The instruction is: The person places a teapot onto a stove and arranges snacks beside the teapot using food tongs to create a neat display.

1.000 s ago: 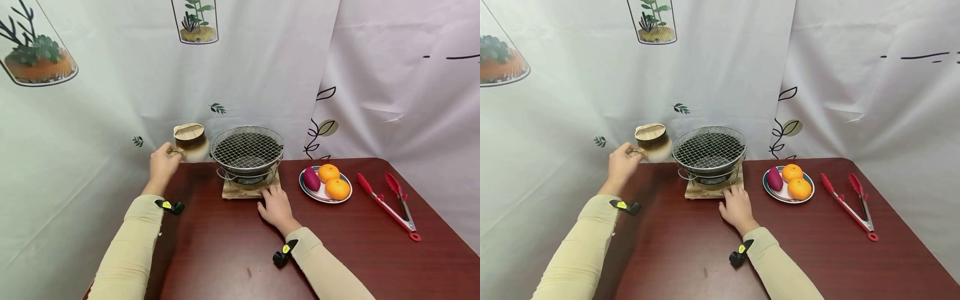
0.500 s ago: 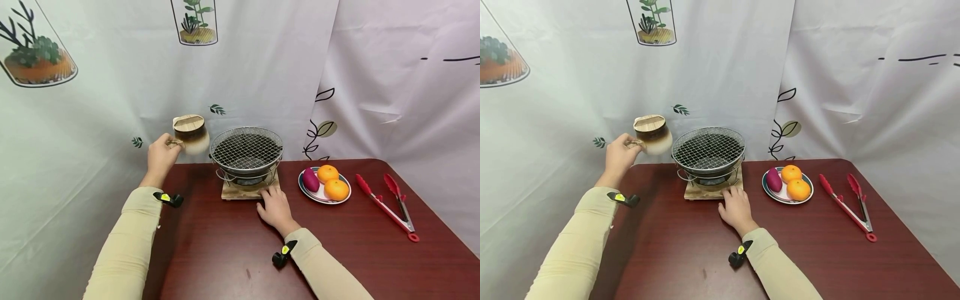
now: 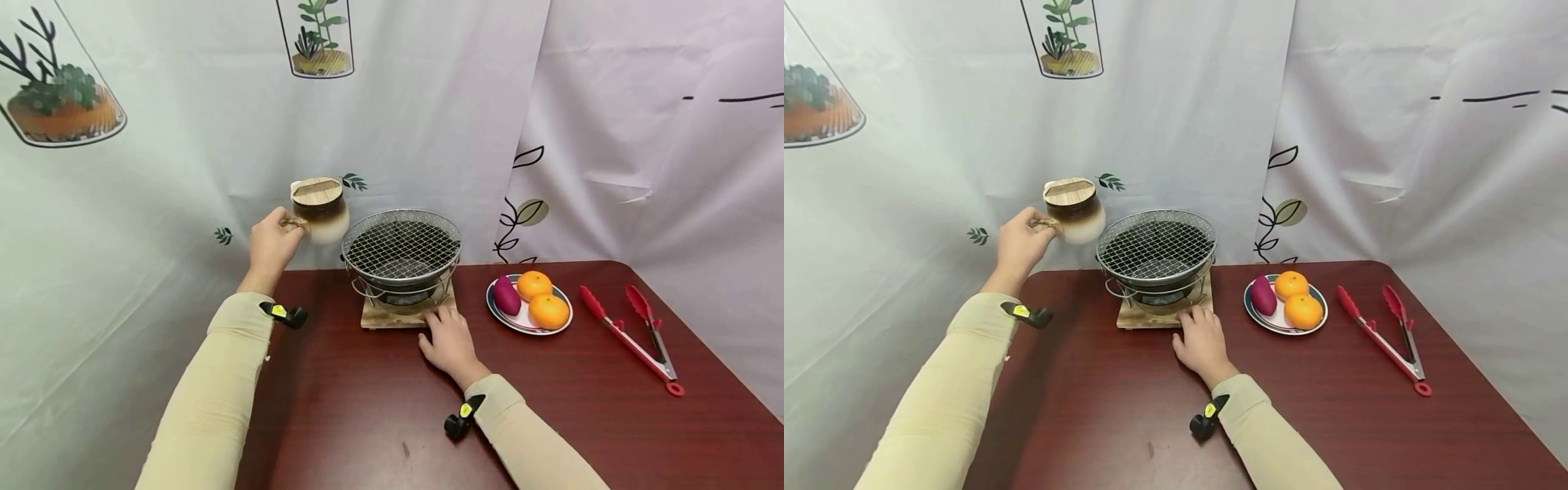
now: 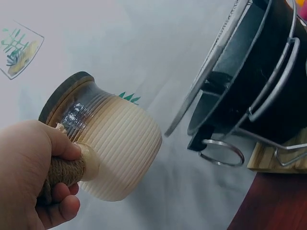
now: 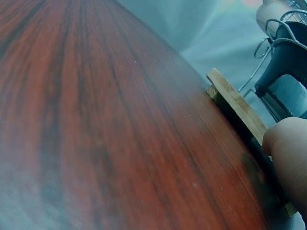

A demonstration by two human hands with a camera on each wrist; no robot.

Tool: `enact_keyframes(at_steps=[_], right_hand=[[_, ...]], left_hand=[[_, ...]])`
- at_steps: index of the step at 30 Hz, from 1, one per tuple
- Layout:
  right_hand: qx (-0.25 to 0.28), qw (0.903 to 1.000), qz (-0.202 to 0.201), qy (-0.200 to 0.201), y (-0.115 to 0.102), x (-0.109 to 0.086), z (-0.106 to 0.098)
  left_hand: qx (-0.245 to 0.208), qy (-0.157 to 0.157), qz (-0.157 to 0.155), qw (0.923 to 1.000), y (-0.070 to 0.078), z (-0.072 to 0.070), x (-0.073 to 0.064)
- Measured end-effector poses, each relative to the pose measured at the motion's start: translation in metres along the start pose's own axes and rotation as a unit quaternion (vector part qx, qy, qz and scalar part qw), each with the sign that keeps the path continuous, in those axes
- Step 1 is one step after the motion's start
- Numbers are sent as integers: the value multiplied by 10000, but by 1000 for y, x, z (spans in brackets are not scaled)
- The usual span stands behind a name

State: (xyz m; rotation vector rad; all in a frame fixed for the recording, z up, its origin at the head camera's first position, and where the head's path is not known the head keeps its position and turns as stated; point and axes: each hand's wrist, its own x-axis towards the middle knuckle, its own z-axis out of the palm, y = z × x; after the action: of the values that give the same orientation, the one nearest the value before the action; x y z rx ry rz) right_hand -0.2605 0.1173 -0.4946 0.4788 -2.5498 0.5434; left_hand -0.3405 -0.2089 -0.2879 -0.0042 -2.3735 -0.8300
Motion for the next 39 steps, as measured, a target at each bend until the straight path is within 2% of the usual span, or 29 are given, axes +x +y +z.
enact_keyframes(at_steps=[7,14,25,34,39], right_hand=[[-71,9999,41,-69,0,-1,3],[-68,10000,12,-47,-4,-2,2],[-106,9999,11,7,-1,0,3],[-122,9999,-12,3,-1,0,2],[-146,9999,6,-4,-1,1,2]], left_hand=[[-98,-72,38,9999,16,11,8],[-312,-133,179,9993,30,20,10],[-337,-229,380,9984,52,38,20],[-541,-249,466,9971,64,56,20],[-545,-374,379,9971,69,65,19]])
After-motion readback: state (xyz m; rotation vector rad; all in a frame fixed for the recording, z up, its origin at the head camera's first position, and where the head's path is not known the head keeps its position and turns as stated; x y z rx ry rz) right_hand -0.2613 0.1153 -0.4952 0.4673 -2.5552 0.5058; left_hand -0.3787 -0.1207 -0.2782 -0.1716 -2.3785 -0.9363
